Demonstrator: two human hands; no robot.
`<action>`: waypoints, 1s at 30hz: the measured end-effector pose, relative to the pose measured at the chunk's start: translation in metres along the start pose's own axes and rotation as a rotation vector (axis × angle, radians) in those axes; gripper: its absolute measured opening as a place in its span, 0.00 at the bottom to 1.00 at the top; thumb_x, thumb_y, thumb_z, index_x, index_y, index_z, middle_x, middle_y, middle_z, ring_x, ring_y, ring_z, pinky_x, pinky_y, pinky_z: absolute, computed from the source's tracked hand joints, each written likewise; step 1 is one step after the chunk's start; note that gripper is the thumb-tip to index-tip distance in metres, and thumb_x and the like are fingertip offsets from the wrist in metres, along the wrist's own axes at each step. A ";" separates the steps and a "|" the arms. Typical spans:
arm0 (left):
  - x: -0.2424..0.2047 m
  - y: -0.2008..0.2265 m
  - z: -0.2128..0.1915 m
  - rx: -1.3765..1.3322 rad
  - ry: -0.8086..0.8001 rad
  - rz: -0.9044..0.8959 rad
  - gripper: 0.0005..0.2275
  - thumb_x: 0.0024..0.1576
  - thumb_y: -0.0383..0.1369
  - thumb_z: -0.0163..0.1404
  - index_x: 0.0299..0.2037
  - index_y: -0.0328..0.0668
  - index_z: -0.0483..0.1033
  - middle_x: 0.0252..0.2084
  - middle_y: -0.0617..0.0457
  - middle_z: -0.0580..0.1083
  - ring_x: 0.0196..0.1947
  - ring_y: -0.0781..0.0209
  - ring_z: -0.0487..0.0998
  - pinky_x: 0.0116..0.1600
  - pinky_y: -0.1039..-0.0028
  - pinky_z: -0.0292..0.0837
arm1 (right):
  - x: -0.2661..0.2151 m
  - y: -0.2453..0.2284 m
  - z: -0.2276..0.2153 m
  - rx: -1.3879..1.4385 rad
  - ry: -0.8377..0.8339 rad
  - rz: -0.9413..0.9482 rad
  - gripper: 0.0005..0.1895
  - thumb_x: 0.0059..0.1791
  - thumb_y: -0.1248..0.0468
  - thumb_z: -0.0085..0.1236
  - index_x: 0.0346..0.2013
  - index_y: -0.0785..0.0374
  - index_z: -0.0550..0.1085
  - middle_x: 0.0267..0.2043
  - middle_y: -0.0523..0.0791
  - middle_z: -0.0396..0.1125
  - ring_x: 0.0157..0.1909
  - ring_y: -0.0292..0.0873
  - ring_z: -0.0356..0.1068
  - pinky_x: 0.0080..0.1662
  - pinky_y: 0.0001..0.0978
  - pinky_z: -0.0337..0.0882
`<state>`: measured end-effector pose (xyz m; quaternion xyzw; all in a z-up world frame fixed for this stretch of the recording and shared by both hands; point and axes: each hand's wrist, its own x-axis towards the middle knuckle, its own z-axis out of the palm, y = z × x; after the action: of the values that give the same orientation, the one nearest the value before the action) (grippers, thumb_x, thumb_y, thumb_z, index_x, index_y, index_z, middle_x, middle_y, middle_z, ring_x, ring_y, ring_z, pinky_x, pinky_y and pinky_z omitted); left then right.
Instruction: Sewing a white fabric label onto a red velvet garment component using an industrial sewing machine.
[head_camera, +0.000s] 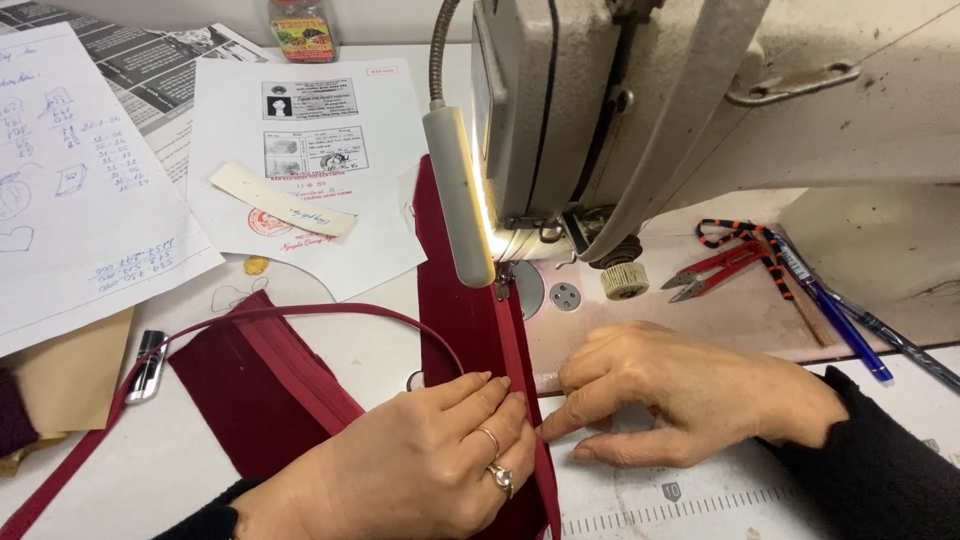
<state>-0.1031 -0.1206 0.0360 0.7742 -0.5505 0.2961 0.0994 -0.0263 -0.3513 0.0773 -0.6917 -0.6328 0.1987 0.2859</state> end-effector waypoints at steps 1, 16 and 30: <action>0.000 0.000 0.000 0.001 -0.006 0.007 0.05 0.59 0.21 0.45 0.38 0.29 0.76 0.40 0.36 0.76 0.41 0.44 0.79 0.51 0.62 0.77 | 0.000 0.000 0.000 0.003 -0.009 0.003 0.14 0.52 0.58 0.46 0.45 0.58 0.76 0.24 0.42 0.60 0.25 0.45 0.61 0.34 0.35 0.63; 0.000 -0.001 0.004 -0.018 -0.002 0.038 0.06 0.60 0.24 0.45 0.37 0.30 0.77 0.40 0.37 0.77 0.41 0.43 0.80 0.51 0.61 0.77 | 0.000 -0.007 -0.004 0.041 -0.063 -0.005 0.15 0.52 0.55 0.44 0.44 0.58 0.75 0.27 0.43 0.63 0.28 0.46 0.62 0.37 0.35 0.61; -0.017 -0.010 0.033 0.148 -0.028 0.170 0.06 0.61 0.28 0.48 0.45 0.37 0.72 0.45 0.45 0.76 0.46 0.53 0.79 0.54 0.67 0.75 | -0.015 -0.007 -0.008 0.027 -0.039 0.040 0.14 0.52 0.54 0.45 0.44 0.56 0.74 0.29 0.41 0.64 0.31 0.43 0.65 0.44 0.35 0.63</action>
<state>-0.0863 -0.1198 0.0014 0.7341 -0.5920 0.3325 0.0087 -0.0286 -0.3673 0.0862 -0.6962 -0.6216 0.2265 0.2786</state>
